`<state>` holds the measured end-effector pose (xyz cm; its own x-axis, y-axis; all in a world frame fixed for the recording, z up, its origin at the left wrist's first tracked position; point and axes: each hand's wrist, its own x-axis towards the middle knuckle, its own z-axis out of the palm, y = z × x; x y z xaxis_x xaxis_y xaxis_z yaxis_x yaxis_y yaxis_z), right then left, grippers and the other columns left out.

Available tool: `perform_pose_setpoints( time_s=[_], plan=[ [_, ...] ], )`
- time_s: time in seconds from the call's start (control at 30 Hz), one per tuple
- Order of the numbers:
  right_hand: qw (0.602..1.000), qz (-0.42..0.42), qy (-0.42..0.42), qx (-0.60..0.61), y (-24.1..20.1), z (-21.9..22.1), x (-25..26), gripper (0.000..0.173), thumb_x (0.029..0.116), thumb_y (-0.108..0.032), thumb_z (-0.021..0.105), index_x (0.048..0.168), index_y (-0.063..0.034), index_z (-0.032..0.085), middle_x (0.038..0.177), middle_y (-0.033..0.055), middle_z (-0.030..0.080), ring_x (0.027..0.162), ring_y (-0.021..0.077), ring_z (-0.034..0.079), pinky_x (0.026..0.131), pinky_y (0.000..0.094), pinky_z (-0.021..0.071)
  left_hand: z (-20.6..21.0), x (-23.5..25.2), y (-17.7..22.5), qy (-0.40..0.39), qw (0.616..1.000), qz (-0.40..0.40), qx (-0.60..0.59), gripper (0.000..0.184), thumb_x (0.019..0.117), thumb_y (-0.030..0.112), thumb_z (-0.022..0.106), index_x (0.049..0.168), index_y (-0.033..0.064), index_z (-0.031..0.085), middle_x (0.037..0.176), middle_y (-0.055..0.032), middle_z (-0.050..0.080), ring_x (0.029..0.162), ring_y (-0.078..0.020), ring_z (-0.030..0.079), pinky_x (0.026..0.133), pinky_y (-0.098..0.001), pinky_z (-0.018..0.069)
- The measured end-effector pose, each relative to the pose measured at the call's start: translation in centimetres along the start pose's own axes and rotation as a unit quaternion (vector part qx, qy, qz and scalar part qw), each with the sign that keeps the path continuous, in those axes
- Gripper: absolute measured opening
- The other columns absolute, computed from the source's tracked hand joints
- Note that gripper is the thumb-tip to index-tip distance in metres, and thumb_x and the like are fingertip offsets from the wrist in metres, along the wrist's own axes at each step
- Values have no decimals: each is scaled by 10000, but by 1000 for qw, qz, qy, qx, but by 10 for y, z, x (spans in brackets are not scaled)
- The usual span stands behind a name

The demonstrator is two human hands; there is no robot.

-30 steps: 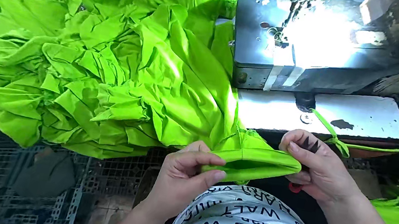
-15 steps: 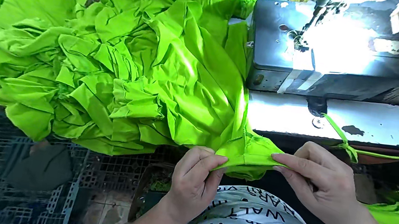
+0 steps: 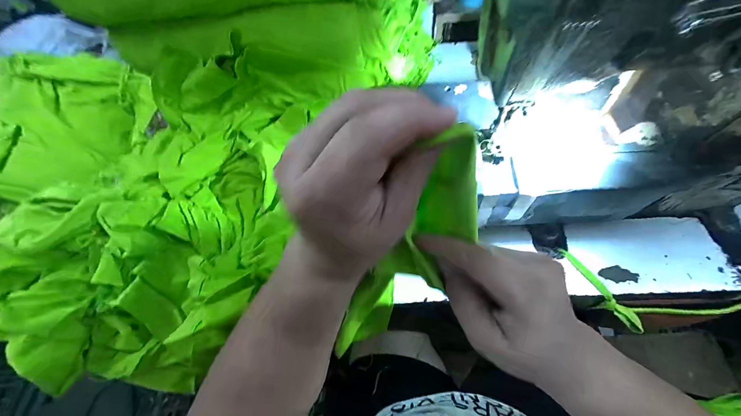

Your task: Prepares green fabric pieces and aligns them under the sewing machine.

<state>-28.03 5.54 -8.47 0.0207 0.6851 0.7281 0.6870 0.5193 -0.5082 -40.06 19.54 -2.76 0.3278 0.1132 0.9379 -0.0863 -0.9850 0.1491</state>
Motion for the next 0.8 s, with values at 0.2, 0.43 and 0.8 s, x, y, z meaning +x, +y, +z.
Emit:
perform_pose_setpoints(
  time_s=[0.2, 0.43, 0.8],
  plan=[
    [902, 364, -52, 226, 40, -5, -34, 273, 1035, -104, 492, 1184, -23, 707, 825, -47, 728, 544, -29, 578, 511, 155, 504, 62, -15, -52, -304, 939, -137, 87, 127, 905, 43, 687, 996, 69, 772, 1001, -102, 744, 911, -252, 726, 793, -474, 592],
    [821, 433, 4, 371, 47, -38, -32, 225, 1031, -53, 518, 1120, -35, 723, 785, -30, 747, 481, -22, 547, 438, 137, 450, 93, 9, -61, -382, 859, -296, 172, 156, 958, 139, 663, 977, 0, 730, 939, -194, 722, 928, -365, 709, 821, -566, 556],
    [847, 401, 27, 348, 49, -29, -33, 213, 1031, -34, 511, 1121, 10, 699, 805, -30, 741, 519, -27, 563, 478, 130, 471, 106, 27, -85, -432, 858, -237, 144, 232, 938, 100, 691, 1081, -83, 682, 1053, -275, 693, 1036, -416, 672, 916, -571, 499]
  ],
)
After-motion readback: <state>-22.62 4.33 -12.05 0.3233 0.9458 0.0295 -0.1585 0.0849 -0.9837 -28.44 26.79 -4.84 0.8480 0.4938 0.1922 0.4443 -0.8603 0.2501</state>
